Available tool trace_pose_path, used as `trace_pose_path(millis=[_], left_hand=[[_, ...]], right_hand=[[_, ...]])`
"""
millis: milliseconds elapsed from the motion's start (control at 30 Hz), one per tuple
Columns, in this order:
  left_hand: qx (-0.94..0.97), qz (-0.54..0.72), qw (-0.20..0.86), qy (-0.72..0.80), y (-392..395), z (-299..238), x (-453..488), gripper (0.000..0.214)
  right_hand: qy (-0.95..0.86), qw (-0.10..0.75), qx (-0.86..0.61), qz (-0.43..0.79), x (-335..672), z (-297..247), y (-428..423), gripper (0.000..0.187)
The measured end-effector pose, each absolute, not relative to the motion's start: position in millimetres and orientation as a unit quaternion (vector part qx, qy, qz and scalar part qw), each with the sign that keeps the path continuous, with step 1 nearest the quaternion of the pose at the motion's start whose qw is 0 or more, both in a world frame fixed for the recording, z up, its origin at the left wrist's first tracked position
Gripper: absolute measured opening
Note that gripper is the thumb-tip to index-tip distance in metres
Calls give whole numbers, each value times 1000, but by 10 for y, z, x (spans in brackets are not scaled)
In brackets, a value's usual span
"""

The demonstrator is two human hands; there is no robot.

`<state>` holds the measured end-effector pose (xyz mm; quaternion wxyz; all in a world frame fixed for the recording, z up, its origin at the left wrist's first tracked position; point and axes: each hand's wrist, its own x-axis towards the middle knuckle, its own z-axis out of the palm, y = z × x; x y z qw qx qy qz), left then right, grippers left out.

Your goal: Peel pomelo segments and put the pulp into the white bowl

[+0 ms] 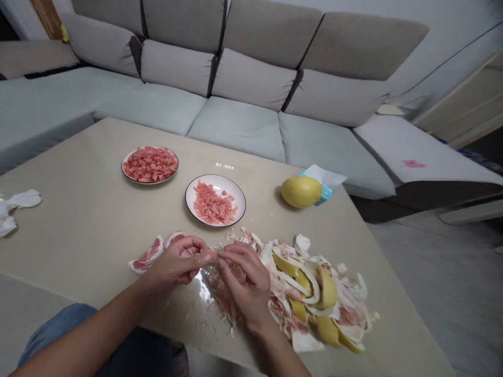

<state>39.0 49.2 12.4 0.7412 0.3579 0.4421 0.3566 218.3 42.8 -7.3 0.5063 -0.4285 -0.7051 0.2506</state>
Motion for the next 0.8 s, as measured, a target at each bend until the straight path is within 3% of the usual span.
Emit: trace_pose_path(millis=[133,233,333,433,600,800], left_hand=[[407,352,689,485,489,61,393,32],[487,366,583,537,477,54,411,24],[547,374,485,570,452,62,440,17],[555,388,459,575,433,50,465,21],[483,361,582,546,434,6,493,26],[307,353,761,450,412,5,514,37]], right_hand=[[-747,492,-412,173,2179,-84,419,29],[-766,479,-409,125,2180,-101,412,31],[-785,456,-411,85,2176,-106,395,31],[-793,442,-416,55,2165,-106,380,26],[-760,472,-435,102,2130,-114,385,13],[-693,483,-481,235,2092,-66,387,13]])
